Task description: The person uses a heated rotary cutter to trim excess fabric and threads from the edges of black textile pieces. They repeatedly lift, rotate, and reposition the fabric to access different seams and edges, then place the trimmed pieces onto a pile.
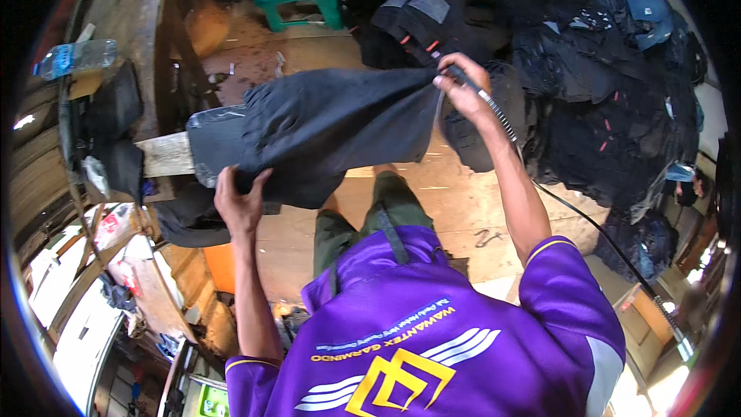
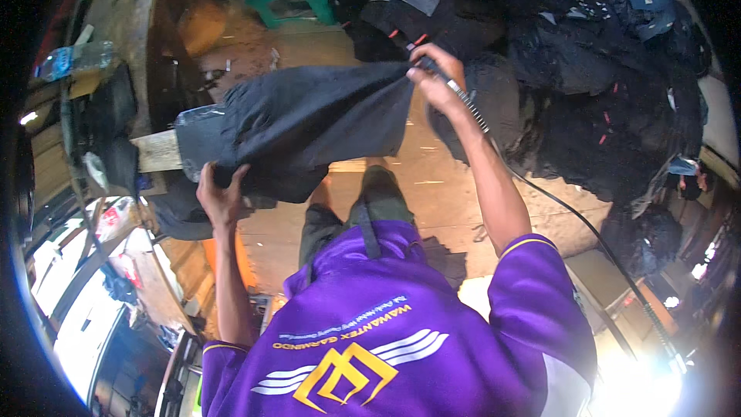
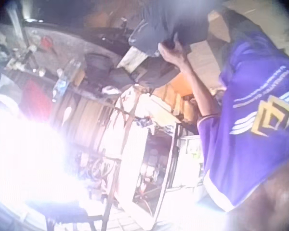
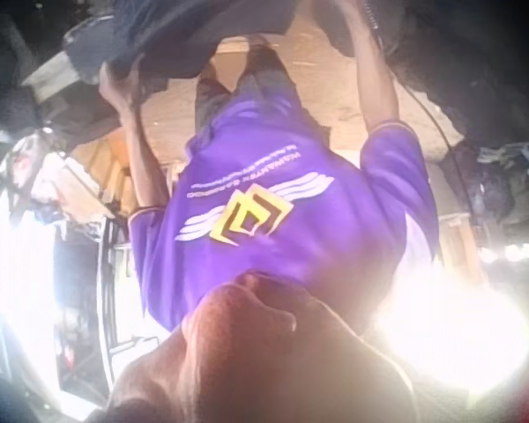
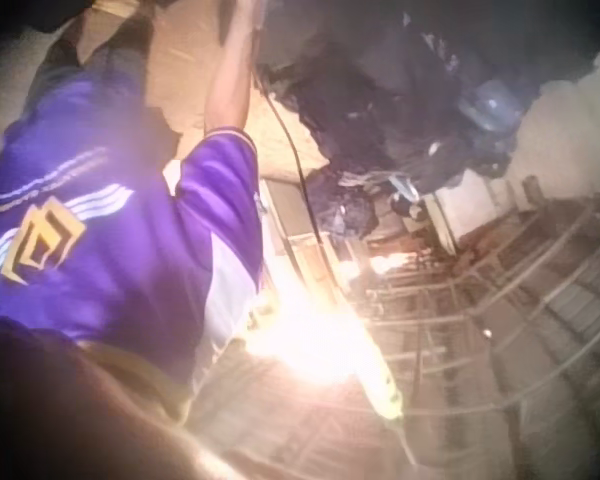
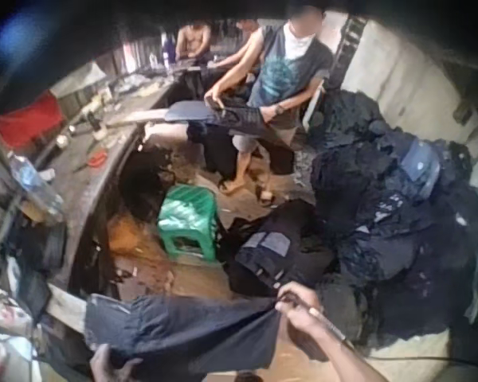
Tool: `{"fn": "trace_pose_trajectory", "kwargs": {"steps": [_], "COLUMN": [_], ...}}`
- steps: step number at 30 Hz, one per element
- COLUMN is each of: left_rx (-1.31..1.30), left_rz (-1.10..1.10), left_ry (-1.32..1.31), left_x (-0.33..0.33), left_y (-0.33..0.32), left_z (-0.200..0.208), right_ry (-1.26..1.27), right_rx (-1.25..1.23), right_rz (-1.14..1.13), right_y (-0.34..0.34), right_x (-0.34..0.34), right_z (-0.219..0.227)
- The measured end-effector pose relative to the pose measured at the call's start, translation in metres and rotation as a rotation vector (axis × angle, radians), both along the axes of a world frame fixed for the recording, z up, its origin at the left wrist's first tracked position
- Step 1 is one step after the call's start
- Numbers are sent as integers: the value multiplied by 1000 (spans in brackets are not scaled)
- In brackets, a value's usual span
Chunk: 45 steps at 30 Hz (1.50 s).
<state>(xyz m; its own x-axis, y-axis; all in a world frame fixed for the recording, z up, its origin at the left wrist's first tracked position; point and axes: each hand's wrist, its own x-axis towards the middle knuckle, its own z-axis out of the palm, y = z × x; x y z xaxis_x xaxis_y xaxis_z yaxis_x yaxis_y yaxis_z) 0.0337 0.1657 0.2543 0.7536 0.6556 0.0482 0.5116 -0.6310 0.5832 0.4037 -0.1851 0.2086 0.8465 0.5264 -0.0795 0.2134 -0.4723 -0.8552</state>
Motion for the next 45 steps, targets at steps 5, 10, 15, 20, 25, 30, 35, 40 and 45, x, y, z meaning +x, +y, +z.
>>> {"fn": "trace_pose_trajectory", "kwargs": {"steps": [5,10,15,20,25,30,35,40,45], "left_rx": [-190,-11,-117,169,-275,-1097,-1239,-605,176], "left_rz": [209,424,314,359,223,121,88,119,350], "left_ry": [-209,-59,85,290,270,-258,-363,-93,65], "left_x": [134,135,41,2,4,-11,-36,-49,-30], "left_y": [-154,-90,56,31,7,41,62,160,173], "left_z": [-22,-28,7,23,5,18,21,0,5], "right_ry": [-330,-403,-367,-344,-430,-445,-488,-595,-401], "right_rx": [-122,204,399,325,255,251,152,63,159], "right_rz": [-331,-3,553,512,333,238,94,210,380], "right_y": [13,105,161,181,173,187,215,259,272], "right_x": [116,65,-119,-213,-217,-233,-265,-289,-259], "right_z": [34,72,59,28,23,29,29,17,8]}}
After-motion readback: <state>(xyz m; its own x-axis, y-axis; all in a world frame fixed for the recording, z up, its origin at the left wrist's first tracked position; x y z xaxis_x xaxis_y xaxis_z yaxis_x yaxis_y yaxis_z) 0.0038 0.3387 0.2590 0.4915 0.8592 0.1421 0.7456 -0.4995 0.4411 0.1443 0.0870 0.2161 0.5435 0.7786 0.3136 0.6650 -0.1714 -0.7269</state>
